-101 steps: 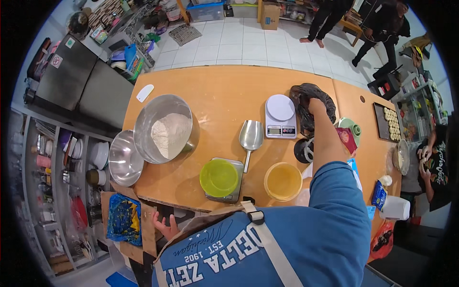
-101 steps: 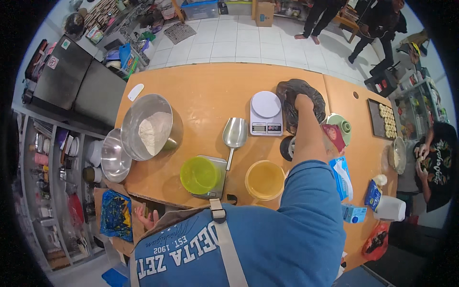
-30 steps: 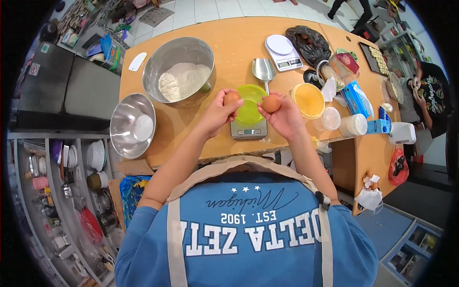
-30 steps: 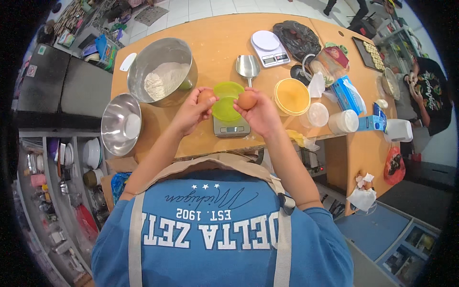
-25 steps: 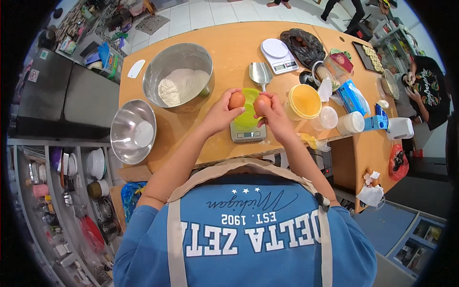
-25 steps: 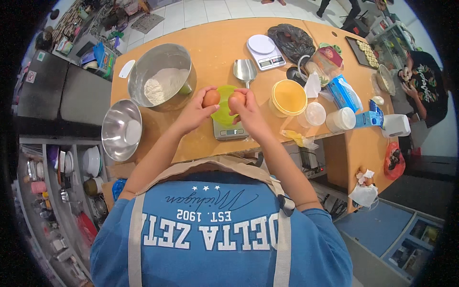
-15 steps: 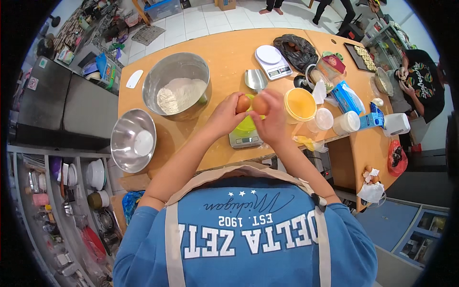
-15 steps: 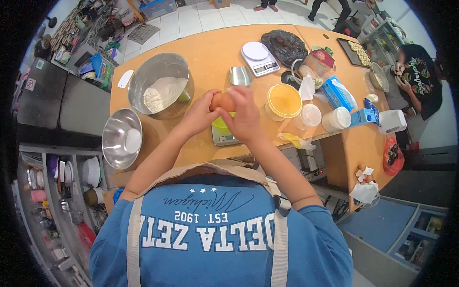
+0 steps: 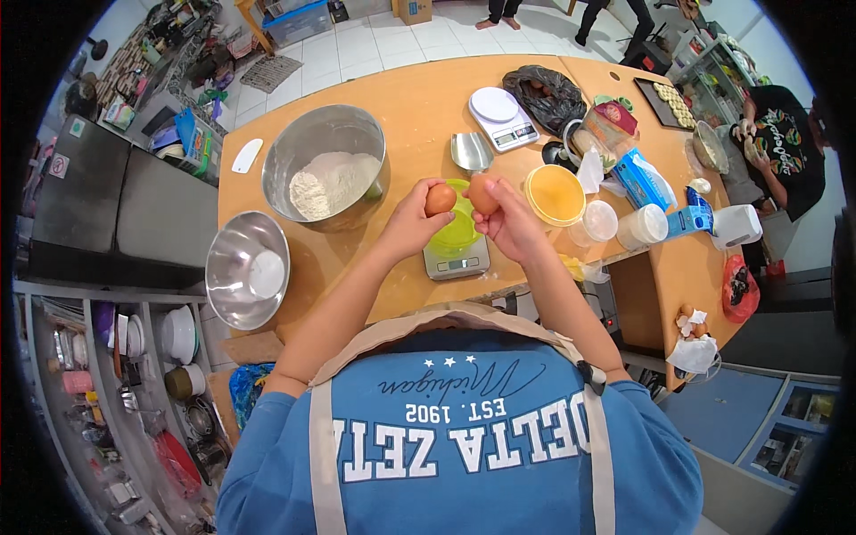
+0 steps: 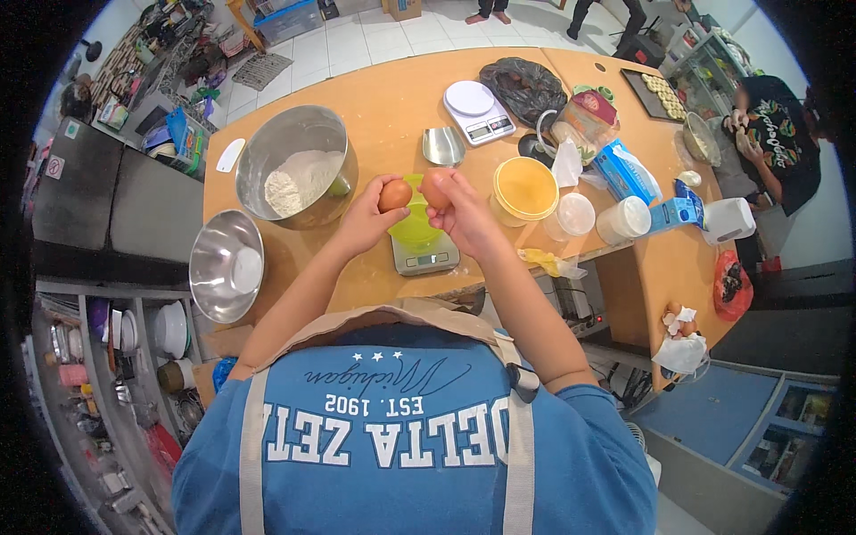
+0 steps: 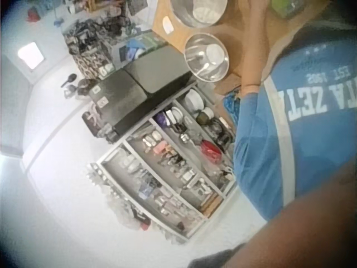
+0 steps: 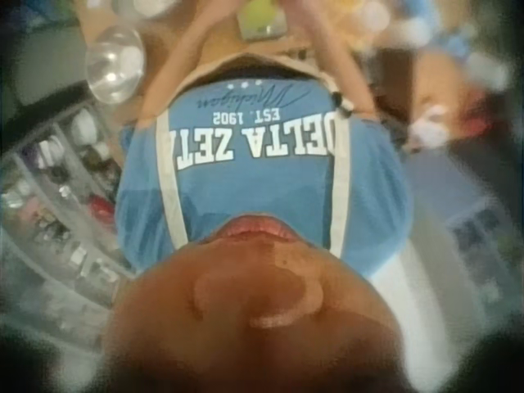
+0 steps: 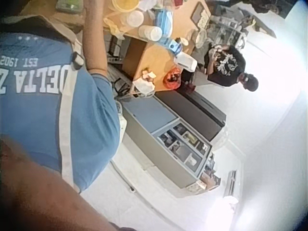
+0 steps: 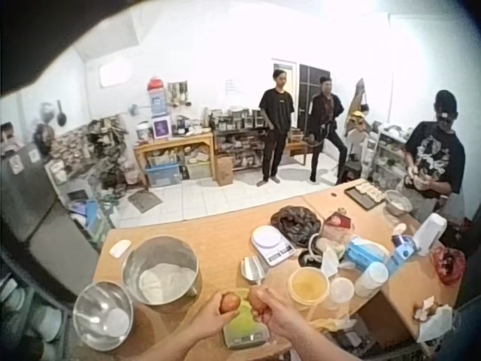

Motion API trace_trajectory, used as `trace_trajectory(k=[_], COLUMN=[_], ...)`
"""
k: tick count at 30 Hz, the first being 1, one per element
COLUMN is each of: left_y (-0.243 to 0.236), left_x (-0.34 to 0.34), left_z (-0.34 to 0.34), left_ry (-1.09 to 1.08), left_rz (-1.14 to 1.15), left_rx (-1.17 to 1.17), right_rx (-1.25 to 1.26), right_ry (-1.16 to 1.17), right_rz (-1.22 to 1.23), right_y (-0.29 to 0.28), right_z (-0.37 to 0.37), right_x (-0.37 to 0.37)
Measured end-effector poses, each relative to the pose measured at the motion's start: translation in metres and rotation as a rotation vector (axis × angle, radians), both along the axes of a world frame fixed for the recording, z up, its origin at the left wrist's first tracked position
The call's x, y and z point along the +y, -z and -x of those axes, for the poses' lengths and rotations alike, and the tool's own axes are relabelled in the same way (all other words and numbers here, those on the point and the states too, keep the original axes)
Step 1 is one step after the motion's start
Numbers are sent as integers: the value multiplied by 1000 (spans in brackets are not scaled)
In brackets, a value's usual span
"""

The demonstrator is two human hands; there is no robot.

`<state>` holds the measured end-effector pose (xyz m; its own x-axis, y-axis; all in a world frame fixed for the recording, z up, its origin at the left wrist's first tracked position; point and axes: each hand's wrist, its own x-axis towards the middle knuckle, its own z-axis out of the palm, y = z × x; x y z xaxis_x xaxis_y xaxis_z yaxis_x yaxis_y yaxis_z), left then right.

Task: The person pours flour from a bowl into a large mixing bowl, cracks and separates egg yolks into a container on a digital scale, and pours milk from a carton into the container.

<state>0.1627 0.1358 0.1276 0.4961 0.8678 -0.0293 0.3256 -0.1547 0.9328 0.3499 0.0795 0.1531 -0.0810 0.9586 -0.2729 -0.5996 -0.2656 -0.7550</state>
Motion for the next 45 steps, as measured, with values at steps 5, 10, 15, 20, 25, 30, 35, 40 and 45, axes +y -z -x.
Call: trace_trajectory(k=[5, 10, 15, 20, 25, 30, 35, 40, 45], left_y=[-3, -15, -19, -3, -10, -18, -8, 1, -7], left_x=[3, 1, 1, 9, 13, 14, 19, 22, 21], left_z=[-2, -7, -6, 2, 2, 1, 4, 3, 1], left_ry=[11, 2, 6, 71, 132, 134, 156, 102, 120], left_rz=[-19, -75, -117, -310, -230, -150, 122, 87, 82], left_rx=[24, 90, 163, 63, 75, 75, -65, -74, -67], right_rx=[-697, -1372, -931, -324, -933, -1135, -1243, -1411, -1333], right_ry=[229, 475, 314, 131, 34, -3, -28, -32, -50], right_rz=[-297, -890, -445, 2, -143, -276, -224, -233, -246], right_y=[5, 2, 10, -3, 9, 18, 12, 2, 4], right_z=[13, 23, 21, -7, -1, -3, -4, 3, -1], right_x=[2, -4, 1, 12, 12, 19, 25, 23, 19])
